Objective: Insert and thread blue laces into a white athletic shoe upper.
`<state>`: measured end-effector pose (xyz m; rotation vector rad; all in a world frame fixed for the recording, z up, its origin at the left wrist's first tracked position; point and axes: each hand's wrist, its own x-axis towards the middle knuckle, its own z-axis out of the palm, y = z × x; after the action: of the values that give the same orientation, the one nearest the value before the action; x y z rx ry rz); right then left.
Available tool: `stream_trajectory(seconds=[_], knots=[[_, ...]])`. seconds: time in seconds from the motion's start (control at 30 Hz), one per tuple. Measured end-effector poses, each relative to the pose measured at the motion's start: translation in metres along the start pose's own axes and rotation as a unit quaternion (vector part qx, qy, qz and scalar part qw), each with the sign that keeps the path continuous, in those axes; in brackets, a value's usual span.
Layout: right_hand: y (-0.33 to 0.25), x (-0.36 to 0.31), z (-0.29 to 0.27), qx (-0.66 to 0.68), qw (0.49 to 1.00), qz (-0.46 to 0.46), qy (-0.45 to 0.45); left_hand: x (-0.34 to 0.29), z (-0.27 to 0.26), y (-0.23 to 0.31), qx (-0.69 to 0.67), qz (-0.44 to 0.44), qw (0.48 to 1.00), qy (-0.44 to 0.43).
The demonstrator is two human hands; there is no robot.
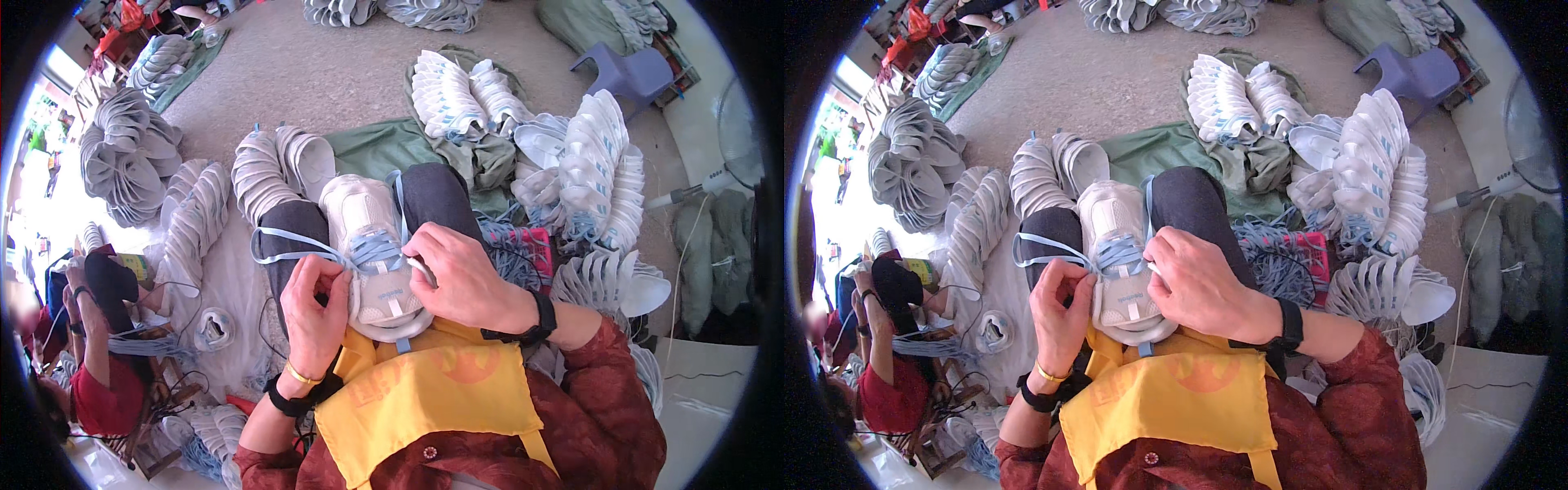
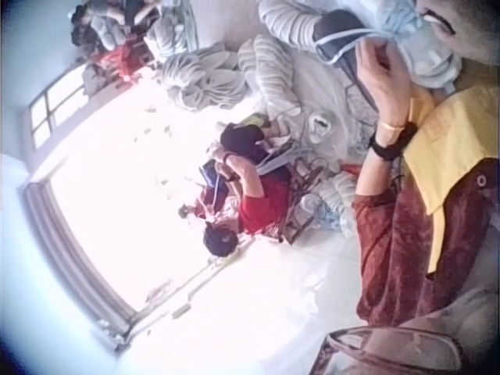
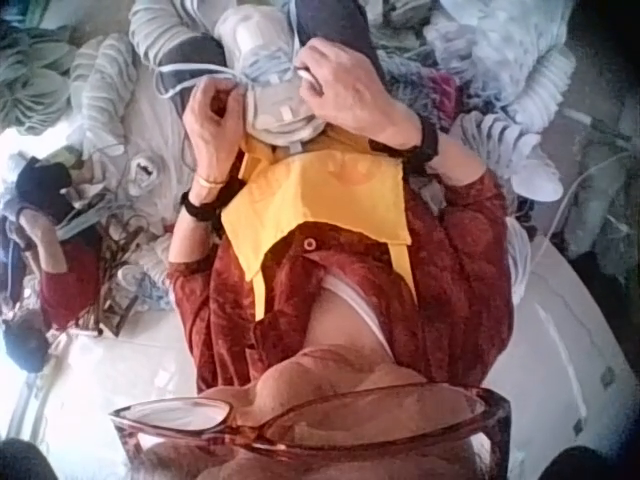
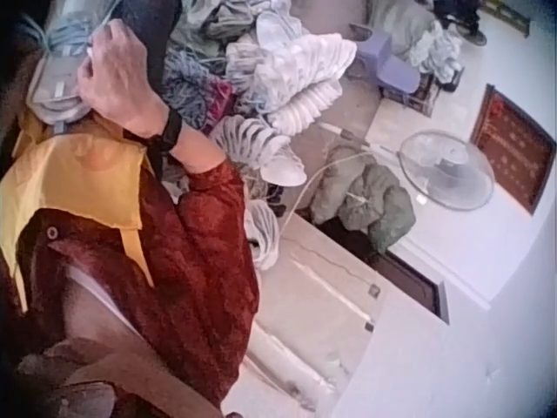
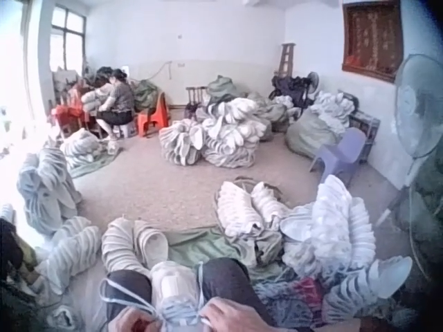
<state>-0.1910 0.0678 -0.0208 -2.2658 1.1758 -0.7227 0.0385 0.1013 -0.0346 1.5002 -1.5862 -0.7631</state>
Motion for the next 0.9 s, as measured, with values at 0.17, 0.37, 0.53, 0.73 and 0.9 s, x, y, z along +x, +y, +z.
stream_trajectory(seconds=[0.17,0.37,0.53,0.73,0.9], knots=[[0.001,-0.004,0.001,0.025,0.999,-0.008,0.043,-0.003,-0.002,0.001,-0.024,-0.008,1.000,-0.007],[-0.011,-0.006,-0.004,0.035,0.998,0.029,0.033,-0.007,-0.007,0.009,0.004,0.062,0.997,-0.044],[-0.019,-0.006,-0.003,-0.195,0.975,-0.089,-0.061,-0.009,-0.006,0.006,0.048,0.107,0.992,-0.042],[-0.029,0.014,-0.009,-0.280,0.947,-0.119,-0.102,-0.010,-0.006,0.009,0.120,0.138,0.982,-0.055],[-0.030,0.014,-0.004,-0.088,0.978,-0.186,0.018,-0.011,-0.004,0.008,0.123,0.139,0.982,-0.045]])
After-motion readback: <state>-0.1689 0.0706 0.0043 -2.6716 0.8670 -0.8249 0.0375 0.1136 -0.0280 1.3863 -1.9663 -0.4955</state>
